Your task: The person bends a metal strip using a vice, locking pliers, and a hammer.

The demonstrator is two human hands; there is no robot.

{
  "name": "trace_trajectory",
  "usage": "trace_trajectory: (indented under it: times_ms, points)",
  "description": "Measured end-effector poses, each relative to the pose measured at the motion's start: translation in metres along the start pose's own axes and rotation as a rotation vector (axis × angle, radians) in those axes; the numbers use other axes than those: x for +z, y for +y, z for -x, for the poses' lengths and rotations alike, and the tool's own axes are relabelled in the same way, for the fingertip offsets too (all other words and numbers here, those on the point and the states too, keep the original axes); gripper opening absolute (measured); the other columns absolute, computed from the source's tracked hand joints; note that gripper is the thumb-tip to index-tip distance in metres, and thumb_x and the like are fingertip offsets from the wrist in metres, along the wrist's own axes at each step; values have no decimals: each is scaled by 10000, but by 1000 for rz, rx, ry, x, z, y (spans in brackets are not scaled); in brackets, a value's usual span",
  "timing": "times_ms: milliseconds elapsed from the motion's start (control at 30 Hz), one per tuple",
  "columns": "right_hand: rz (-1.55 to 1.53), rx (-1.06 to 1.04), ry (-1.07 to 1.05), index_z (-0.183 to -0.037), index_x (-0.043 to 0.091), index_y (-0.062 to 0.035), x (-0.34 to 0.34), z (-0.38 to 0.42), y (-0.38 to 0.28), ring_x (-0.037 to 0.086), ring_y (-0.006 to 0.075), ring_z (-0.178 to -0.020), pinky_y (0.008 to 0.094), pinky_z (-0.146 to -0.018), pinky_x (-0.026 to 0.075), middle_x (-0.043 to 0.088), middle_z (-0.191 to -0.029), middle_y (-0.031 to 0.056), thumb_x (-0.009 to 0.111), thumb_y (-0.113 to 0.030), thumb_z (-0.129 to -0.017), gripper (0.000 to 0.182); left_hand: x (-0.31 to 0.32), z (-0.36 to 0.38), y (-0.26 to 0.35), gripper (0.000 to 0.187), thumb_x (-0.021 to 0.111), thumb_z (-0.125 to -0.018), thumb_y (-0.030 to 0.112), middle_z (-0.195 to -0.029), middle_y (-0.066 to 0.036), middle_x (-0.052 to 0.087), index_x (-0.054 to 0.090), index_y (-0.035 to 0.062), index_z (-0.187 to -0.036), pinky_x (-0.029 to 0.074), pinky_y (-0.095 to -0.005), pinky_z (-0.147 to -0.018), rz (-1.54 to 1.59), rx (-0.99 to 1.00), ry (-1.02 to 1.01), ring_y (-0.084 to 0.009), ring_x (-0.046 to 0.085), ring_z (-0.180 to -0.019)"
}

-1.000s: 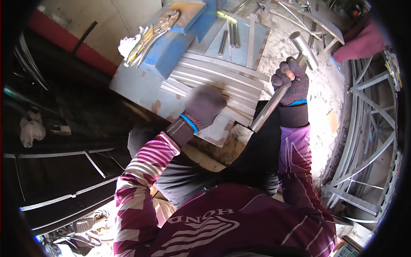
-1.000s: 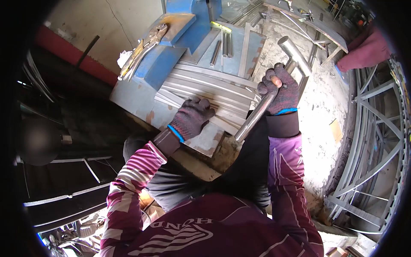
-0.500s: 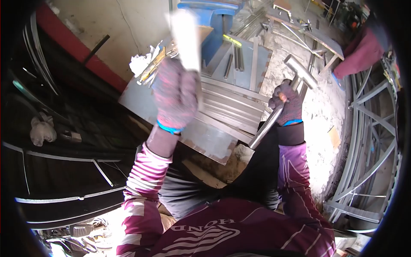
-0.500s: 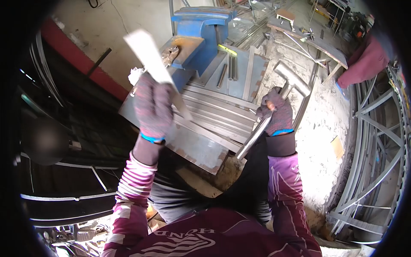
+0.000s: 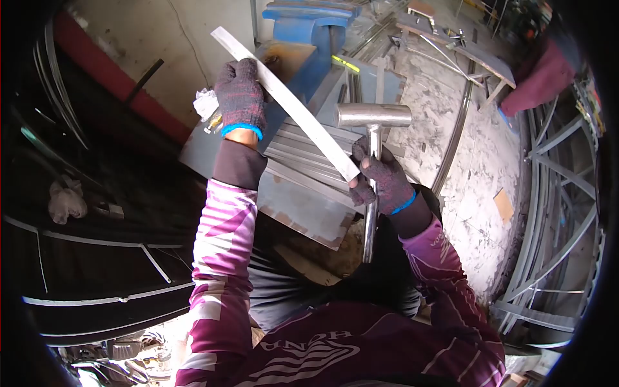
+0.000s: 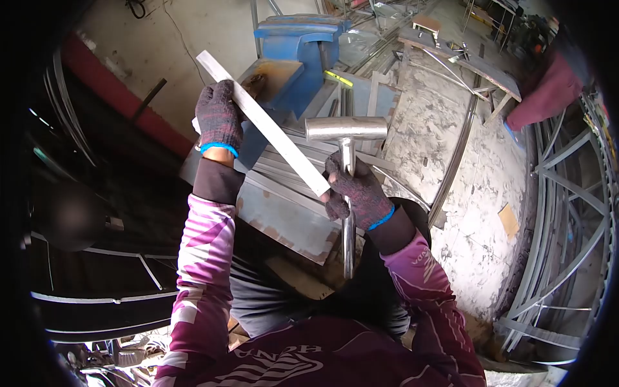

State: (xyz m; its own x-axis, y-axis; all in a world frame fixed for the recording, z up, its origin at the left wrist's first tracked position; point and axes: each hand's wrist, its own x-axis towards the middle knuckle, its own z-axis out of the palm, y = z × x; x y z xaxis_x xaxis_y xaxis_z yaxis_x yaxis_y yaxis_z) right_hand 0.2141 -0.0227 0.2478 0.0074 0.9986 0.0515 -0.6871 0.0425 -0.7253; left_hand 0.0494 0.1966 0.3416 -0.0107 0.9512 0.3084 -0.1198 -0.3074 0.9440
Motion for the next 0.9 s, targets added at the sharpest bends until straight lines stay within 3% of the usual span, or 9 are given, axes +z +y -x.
trace_trajectory:
  times_ms: [100,133,267,367,433,500,567,633,900]
  points:
    - [57,66,8,-1108,535,-110,7,-2,-7,532,152,-446,321,-447,474,622,-714,82,756,-176,-837,356,-1,-6,-7,215,609,-942,202,-684,-110,604,596,-7,-893,492,-332,-449,-142,83,-42,-192,604,-529]
    - [97,45,54,-1117,537,-100,8,-3,-6,537,152,-454,319,-446,471,617,-700,69,741,-133,-819,362,2,-8,-8,215,610,-942,197,-673,-107,598,577,-2,-868,493,-328,-442,8,-108,-55,-194,601,-514]
    - [128,-59,99,-1142,521,-85,13,-10,-2,507,147,-433,288,-412,418,629,-698,68,701,-73,-824,365,9,-18,-11,226,605,-941,206,-657,-124,595,584,-13,-887,520,-353,-487,-16,-180,-161,-237,617,-537]
    - [132,-125,182,-1139,536,-86,22,-13,-4,511,151,-442,289,-417,423,615,-688,62,708,-82,-804,377,0,-37,-15,276,609,-925,265,-794,-172,647,621,-4,-989,562,-435,-662,-325,-27,-249,-325,663,-702]
    - [120,-163,236,-1139,543,-88,24,-17,-8,518,153,-451,291,-420,430,606,-681,61,712,-90,-795,383,-22,-39,5,401,622,-884,378,-1079,-205,650,652,43,-1105,521,-494,-878,-919,462,-319,-396,640,-991]
    - [208,-212,252,-1114,559,-98,16,-27,-17,588,168,-532,313,-454,489,595,-723,56,703,-45,-791,357,-46,-37,18,685,675,-787,544,-1332,-194,547,595,99,-1302,468,-498,-1007,-1384,347,-393,-434,515,-1236]
    - [240,-220,279,-1114,558,-102,9,-37,-18,604,177,-559,328,-465,511,596,-738,64,692,-42,-797,349,-67,-40,5,771,687,-779,561,-1328,-198,572,541,96,-1375,473,-484,-1013,-1544,179,-523,-425,544,-1223]
    - [231,-214,325,-1113,556,-96,8,-47,-19,618,182,-588,343,-475,527,598,-749,78,693,-50,-797,347,-85,-53,-16,712,725,-755,514,-1193,-255,658,607,35,-1268,504,-460,-952,-1240,18,-669,-392,633,-1109]
    - [335,-111,281,-974,559,-82,14,-108,-25,563,182,-513,326,-427,472,585,-723,82,650,-46,-776,221,-103,-34,-14,449,685,-797,271,-1118,-231,687,640,47,-1183,525,-481,-916,-1317,151,-343,-403,659,-1049]
